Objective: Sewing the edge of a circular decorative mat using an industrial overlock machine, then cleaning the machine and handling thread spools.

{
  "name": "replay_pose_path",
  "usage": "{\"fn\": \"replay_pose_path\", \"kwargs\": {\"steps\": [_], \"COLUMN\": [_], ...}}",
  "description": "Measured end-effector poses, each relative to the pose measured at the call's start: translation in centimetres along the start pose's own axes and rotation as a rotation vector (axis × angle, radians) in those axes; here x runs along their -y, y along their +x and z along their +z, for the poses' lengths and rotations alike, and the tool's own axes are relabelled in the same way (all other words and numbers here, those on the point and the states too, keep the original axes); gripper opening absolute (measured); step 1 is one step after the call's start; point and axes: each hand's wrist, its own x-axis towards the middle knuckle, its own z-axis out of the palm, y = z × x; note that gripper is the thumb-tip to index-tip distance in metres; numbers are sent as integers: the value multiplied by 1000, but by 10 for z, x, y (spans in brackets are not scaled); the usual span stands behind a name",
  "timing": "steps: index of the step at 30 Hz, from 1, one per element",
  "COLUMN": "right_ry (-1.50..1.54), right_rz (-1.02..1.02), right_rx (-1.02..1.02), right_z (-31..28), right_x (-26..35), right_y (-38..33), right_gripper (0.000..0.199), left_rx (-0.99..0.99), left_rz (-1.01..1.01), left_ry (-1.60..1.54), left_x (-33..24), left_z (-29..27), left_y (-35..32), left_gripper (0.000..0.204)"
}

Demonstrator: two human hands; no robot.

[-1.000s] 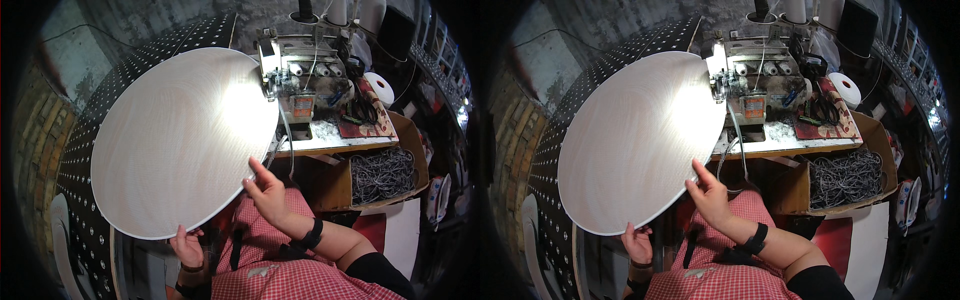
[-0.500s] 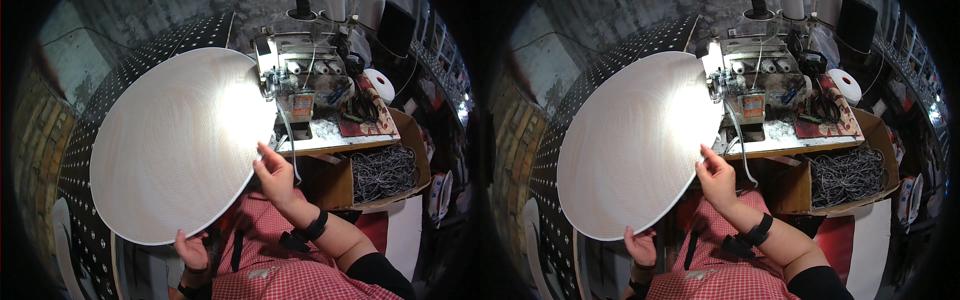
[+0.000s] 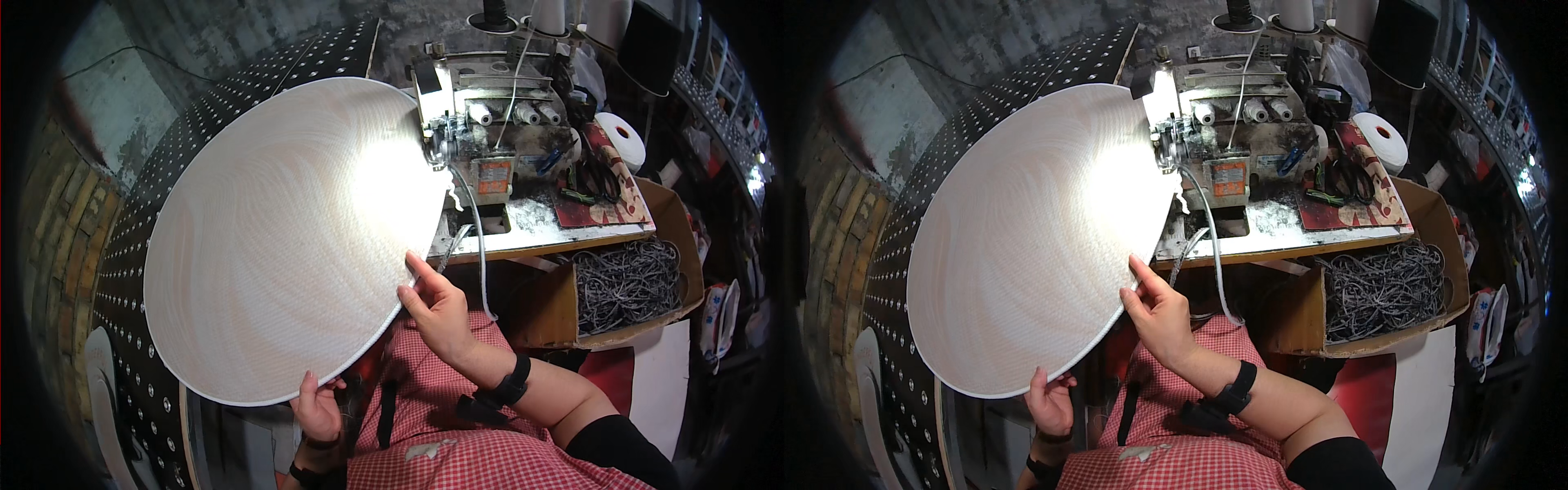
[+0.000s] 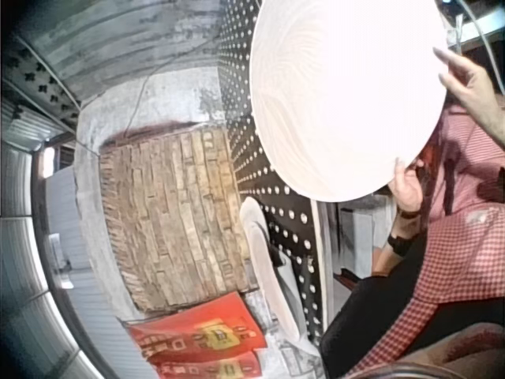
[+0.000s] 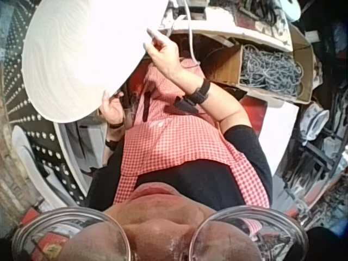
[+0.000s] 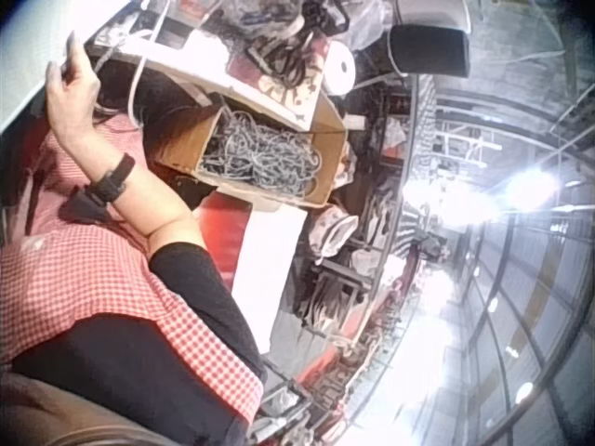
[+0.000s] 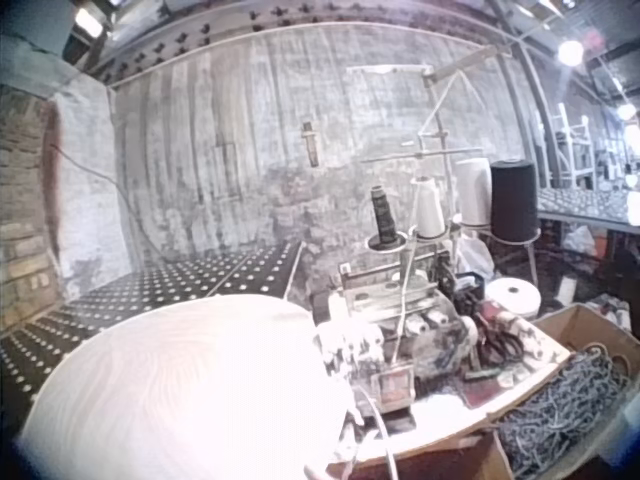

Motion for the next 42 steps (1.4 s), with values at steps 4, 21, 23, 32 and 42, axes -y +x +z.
{"fn": "replay_pose_path", "kwargs": {"steps": [4,21,23,32,42], "right_ry": [91,148,133,356,288], "right_rz": [-20,-34,-82,-112,-26], "right_rx": [-64,-95,-117,48,124], "right_z": [-1,-17,-17,-1,15], "right_x": [-7,-5,-2,3,2], "right_y": [14,60,63,95,109], "right_gripper": [46,52,53,50,53], "left_rx": [49,246,247,173,226], "left_rz": [-32,-108,-106,-21,49], "left_ry": [45,203,168,88,28], "left_x": [5,21,22,11,-5], "left_z": [6,54,59,69,57], "left_y": [1,15,14,44,74], "left_gripper": [23,25,25,24,24]}}
